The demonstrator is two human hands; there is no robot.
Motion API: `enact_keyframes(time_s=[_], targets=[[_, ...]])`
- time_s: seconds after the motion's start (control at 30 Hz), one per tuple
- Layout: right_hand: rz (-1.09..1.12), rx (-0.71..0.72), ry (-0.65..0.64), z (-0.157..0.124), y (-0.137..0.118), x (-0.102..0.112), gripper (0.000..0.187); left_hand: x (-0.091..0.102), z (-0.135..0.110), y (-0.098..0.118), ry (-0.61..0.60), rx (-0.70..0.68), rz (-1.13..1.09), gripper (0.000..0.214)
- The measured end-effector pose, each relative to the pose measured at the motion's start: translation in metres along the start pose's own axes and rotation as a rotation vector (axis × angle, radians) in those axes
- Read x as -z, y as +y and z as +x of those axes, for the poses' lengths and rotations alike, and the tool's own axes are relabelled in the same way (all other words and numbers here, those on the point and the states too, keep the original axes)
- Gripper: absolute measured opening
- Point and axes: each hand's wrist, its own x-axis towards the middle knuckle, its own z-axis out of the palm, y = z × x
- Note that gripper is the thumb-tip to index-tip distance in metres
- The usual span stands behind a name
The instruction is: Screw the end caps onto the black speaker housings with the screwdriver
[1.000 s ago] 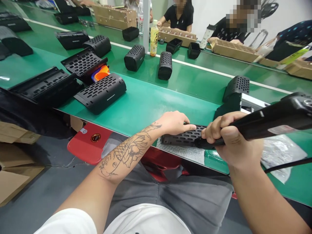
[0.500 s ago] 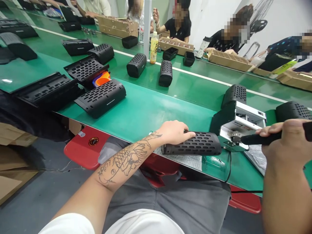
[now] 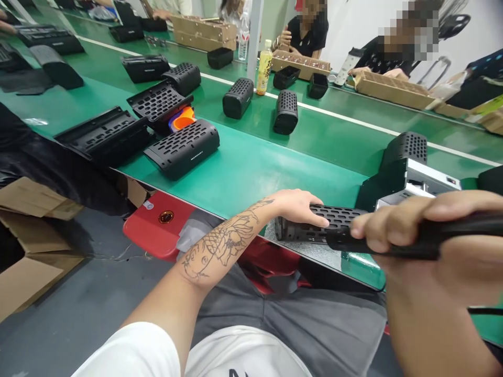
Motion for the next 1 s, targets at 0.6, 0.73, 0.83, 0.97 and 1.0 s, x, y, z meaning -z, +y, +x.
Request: enact_keyframes(time_s=[0.6, 0.73, 0.83, 0.97, 1.0], targets=[[0.018, -0.104, -0.25, 0.004, 0.028, -0.045, 0.035, 0.0, 0.002, 0.0, 0.014, -0.061, -0.098, 0.044], [0.046, -0.116, -0.273, 0.002, 0.032, -0.042, 0.035, 0.001, -0.001, 0.001, 0.005, -0.047, -0.114, 0.037], [0.056, -0.127, -0.27, 0.001, 0.034, -0.04, 0.038, 0.001, 0.0, 0.0, -0.001, -0.025, -0.129, 0.037], [0.055, -0.124, -0.288, -0.003, 0.037, -0.042, 0.037, -0.001, -0.003, 0.0, 0.014, -0.012, -0.149, 0.044], [0.051, -0.122, -0.292, -0.004, 0.037, -0.043, 0.036, -0.002, -0.005, 0.001, 0.028, -0.006, -0.15, 0.045]])
